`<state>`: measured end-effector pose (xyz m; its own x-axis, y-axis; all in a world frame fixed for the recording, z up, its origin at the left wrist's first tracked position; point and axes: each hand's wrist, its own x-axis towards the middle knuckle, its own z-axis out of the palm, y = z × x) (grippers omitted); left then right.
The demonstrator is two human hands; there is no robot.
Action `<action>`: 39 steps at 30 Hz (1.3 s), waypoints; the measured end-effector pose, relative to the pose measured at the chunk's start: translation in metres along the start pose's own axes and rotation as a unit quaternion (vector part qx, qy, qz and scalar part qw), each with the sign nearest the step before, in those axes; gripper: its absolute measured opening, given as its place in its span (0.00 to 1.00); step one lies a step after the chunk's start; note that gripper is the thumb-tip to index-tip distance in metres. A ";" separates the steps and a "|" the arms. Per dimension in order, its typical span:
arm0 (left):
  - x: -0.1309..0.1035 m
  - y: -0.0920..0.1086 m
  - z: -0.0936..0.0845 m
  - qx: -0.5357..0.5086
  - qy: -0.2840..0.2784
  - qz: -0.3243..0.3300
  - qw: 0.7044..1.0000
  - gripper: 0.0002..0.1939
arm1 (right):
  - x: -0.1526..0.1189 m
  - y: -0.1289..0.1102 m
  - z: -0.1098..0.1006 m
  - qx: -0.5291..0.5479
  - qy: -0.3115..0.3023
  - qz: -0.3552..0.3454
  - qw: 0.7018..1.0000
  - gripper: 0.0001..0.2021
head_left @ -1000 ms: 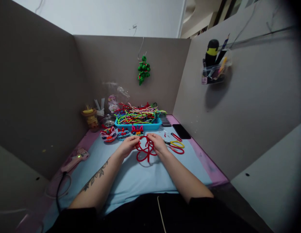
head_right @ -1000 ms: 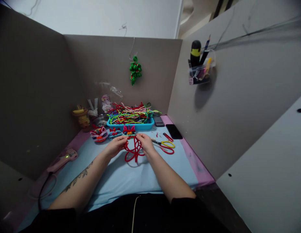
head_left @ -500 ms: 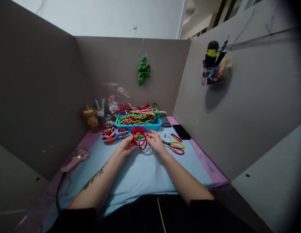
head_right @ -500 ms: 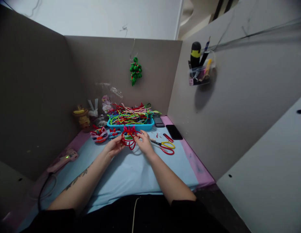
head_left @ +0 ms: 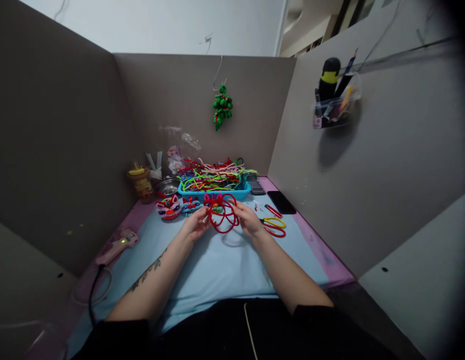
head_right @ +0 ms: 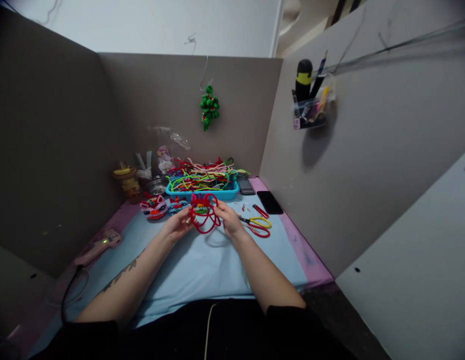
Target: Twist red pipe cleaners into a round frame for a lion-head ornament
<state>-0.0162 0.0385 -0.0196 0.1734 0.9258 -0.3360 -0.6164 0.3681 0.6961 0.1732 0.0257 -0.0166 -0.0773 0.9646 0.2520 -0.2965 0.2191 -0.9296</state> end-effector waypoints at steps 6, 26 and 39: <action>-0.006 0.000 0.001 0.098 -0.042 -0.025 0.994 0.06 | -0.002 -0.008 -0.012 -0.136 -0.074 -0.042 0.987 0.15; -0.004 -0.003 0.003 0.023 -0.065 -0.053 0.996 0.12 | -0.011 0.001 0.011 -0.090 -0.116 0.011 0.989 0.19; 0.002 -0.005 0.001 0.075 -0.019 0.019 0.997 0.04 | 0.001 0.009 0.008 0.104 0.067 0.054 0.991 0.18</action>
<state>-0.0117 0.0381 -0.0231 0.1821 0.9409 -0.2854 -0.5014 0.3385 0.7962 0.1628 0.0276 -0.0230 0.0030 0.9946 0.1039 -0.4840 0.0924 -0.8702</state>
